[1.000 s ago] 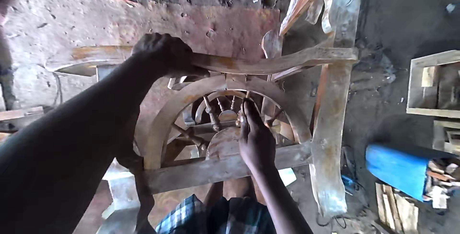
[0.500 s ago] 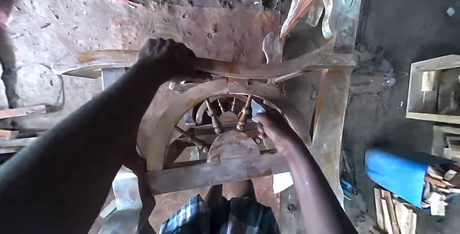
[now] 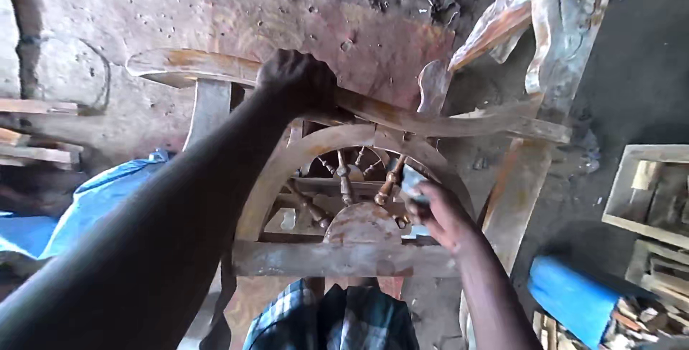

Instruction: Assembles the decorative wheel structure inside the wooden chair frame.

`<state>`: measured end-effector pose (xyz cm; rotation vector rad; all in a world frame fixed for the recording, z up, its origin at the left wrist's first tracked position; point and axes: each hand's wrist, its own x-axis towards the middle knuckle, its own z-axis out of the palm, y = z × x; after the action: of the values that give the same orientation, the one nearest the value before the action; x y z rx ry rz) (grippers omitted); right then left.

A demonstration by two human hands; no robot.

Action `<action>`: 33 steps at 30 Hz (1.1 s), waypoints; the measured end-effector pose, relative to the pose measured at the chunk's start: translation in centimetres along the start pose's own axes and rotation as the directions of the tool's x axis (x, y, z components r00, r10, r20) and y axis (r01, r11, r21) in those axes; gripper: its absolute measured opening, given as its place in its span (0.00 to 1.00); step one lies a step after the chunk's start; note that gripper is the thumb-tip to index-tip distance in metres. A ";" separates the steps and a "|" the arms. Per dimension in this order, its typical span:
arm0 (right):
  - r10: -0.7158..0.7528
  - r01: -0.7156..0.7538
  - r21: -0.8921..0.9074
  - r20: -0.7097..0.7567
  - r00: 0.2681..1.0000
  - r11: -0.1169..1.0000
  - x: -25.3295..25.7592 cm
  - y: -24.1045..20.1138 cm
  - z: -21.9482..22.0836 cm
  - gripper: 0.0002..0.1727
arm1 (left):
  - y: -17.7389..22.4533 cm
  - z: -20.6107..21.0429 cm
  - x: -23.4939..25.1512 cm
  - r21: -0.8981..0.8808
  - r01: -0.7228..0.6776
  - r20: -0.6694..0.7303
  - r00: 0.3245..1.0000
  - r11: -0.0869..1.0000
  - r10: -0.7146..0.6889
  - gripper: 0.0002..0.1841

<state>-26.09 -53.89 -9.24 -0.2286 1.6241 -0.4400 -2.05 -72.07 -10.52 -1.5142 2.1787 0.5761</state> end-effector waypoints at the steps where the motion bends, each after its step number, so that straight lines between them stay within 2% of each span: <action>1: -0.002 0.003 0.045 -0.026 1.000 0.999 0.2 0.0 -0.1 0.08 | 0.0 -0.1 0.2 -0.002 -0.002 -0.008 1.000 1.000 0.002 0.42; 5: 0.047 -0.051 0.065 0.064 0.997 0.997 2.1 -0.7 1.1 0.07 | -0.1 0.0 0.0 -0.027 0.004 -0.001 1.000 1.000 -0.004 0.41; 9: 0.068 -0.072 0.104 0.038 0.997 0.992 0.2 0.0 -1.0 0.10 | -0.3 -0.1 0.2 -0.034 0.017 -0.009 1.000 0.999 -0.017 0.40; 13: 0.096 -0.098 0.024 0.069 0.993 0.995 2.5 -0.7 0.5 0.10 | -0.1 0.2 0.0 -0.025 -0.003 -0.015 1.000 1.000 0.002 0.42; 17: 0.010 -0.003 -0.099 0.069 0.998 0.995 0.1 -0.2 -1.7 0.12 | 0.0 -0.2 0.2 -0.025 0.022 -0.001 1.000 0.999 -0.022 0.40; 21: -0.013 0.036 -0.206 0.111 0.994 0.978 1.4 -0.6 -0.2 0.15 | -0.1 0.1 0.1 -0.030 0.027 -0.002 1.000 0.999 -0.027 0.41; 24: -0.144 0.188 -0.308 0.160 0.977 0.933 -0.8 -0.5 -2.6 0.21 | -0.3 -0.1 0.4 -0.016 0.028 -0.010 1.000 0.999 -0.028 0.42; 25: -0.249 0.299 -0.368 0.176 0.952 0.881 -1.9 -0.4 -3.8 0.21 | -0.2 0.0 0.4 -0.025 0.032 -0.005 0.999 0.999 -0.032 0.42; 26: -0.382 0.439 -0.480 0.218 0.898 0.759 -2.9 -0.5 -4.5 0.22 | 0.0 0.0 0.4 -0.037 0.039 0.003 0.999 0.999 -0.039 0.42; 27: -0.497 0.556 -0.645 0.299 0.815 0.525 -3.4 -0.7 -4.7 0.24 | 0.2 0.2 0.2 -0.048 0.046 0.008 0.999 0.998 -0.046 0.42; 28: -0.551 0.605 -0.771 0.423 0.720 0.199 -3.2 -1.1 -4.3 0.29 | 0.2 0.3 0.1 -0.054 0.051 0.004 0.999 0.997 -0.050 0.42; 29: -0.559 0.592 -0.801 0.530 0.638 -0.085 -2.2 -1.2 -3.5 0.34 | 0.1 0.3 0.2 -0.053 0.049 -0.007 0.999 0.997 -0.049 0.41; 30: -0.512 0.546 -0.794 0.597 0.618 -0.266 -1.0 -1.1 -2.4 0.38 | 0.1 0.3 0.2 -0.054 0.042 -0.015 0.999 0.998 -0.043 0.41; 31: -0.446 0.506 -0.774 0.633 0.633 -0.380 0.4 -1.1 -1.5 0.38 | 0.1 0.2 0.2 -0.055 0.039 -0.018 0.999 0.998 -0.040 0.40; 32: -0.369 0.485 -0.758 0.642 0.672 -0.435 1.3 -1.5 -0.6 0.38 | 0.1 0.0 0.1 -0.062 0.036 -0.017 0.999 0.997 -0.037 0.40; 33: -0.297 0.482 -0.755 0.631 0.717 -0.444 1.7 -2.1 0.1 0.37 | 0.1 0.0 0.1 -0.064 0.035 -0.016 0.999 0.997 -0.036 0.40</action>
<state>-26.36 -56.49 -9.97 -2.2887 1.2234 0.5676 -2.18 -72.11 -10.53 -1.5922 2.1607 0.6291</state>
